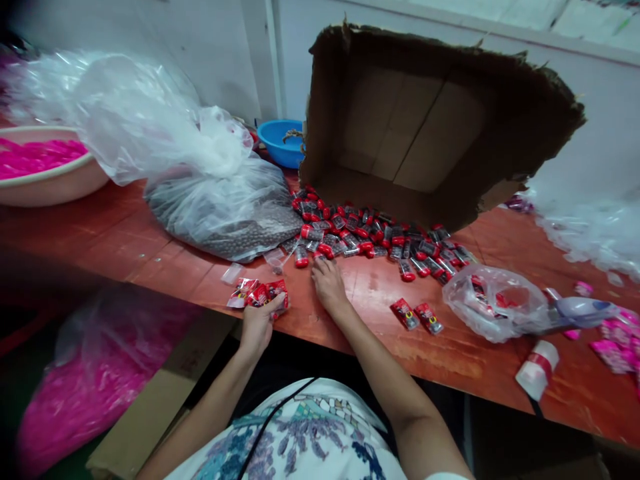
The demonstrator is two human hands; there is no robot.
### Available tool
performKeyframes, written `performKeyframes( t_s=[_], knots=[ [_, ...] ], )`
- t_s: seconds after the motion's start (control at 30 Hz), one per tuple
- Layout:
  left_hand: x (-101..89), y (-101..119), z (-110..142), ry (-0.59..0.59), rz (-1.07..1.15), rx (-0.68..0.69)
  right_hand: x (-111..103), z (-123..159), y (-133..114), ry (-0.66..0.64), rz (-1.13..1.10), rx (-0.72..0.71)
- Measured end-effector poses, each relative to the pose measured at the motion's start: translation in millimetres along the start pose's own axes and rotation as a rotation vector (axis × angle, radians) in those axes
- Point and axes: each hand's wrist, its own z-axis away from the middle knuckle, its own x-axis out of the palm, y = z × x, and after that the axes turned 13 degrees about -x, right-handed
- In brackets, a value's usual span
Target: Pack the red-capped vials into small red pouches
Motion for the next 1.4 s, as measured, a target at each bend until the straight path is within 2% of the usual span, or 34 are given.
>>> performKeyframes(
  t_s=[0.1,0.17,0.33,0.43,0.57,0.67,0.77,0.9,1.0,1.1,1.2,1.3,1.4],
  knots=[
    [3.2,4,3,-0.006,0.018,-0.053,-13,27,-6,-0.02,-0.045,-0.079],
    [6.3,4,5,-0.009,0.047,-0.085,-24,43,-12,0.009,-0.074,-0.064],
    [21.2,-2,8,-0.004,0.098,-0.246,-44,59,-30,0.155,-0.113,0.153],
    [32.7,-8,12,-0.031,0.087,-0.32,-45,57,-41,0.185,-0.294,0.233],
    [42.1,-18,21,-0.113,0.048,-0.3,-40,59,-49,0.209,-0.563,0.345],
    [41.5,-26,26,-0.183,0.0,-0.251,-41,65,-47,0.22,-0.634,0.35],
    [37.7,-29,25,-0.148,-0.01,-0.227,-44,66,-37,0.162,-0.511,0.281],
    [37.2,-26,19,-0.026,0.026,-0.287,-43,60,-18,0.125,-0.154,0.243],
    [41.0,-19,15,0.006,0.078,-0.37,-40,60,-10,0.084,-0.154,0.272],
    [44.5,-13,12,0.038,0.16,-0.42,-43,70,-18,0.202,-0.364,0.363],
    [48.1,-11,12,0.056,0.212,-0.452,-53,83,-36,0.341,-0.553,0.416],
    [54.5,-15,14,0.028,0.223,-0.468,-61,91,-52,0.421,-0.632,0.436],
    [63.3,-23,17,-0.009,0.207,-0.488,-62,94,-57,0.462,-0.653,0.461]
  ],
)
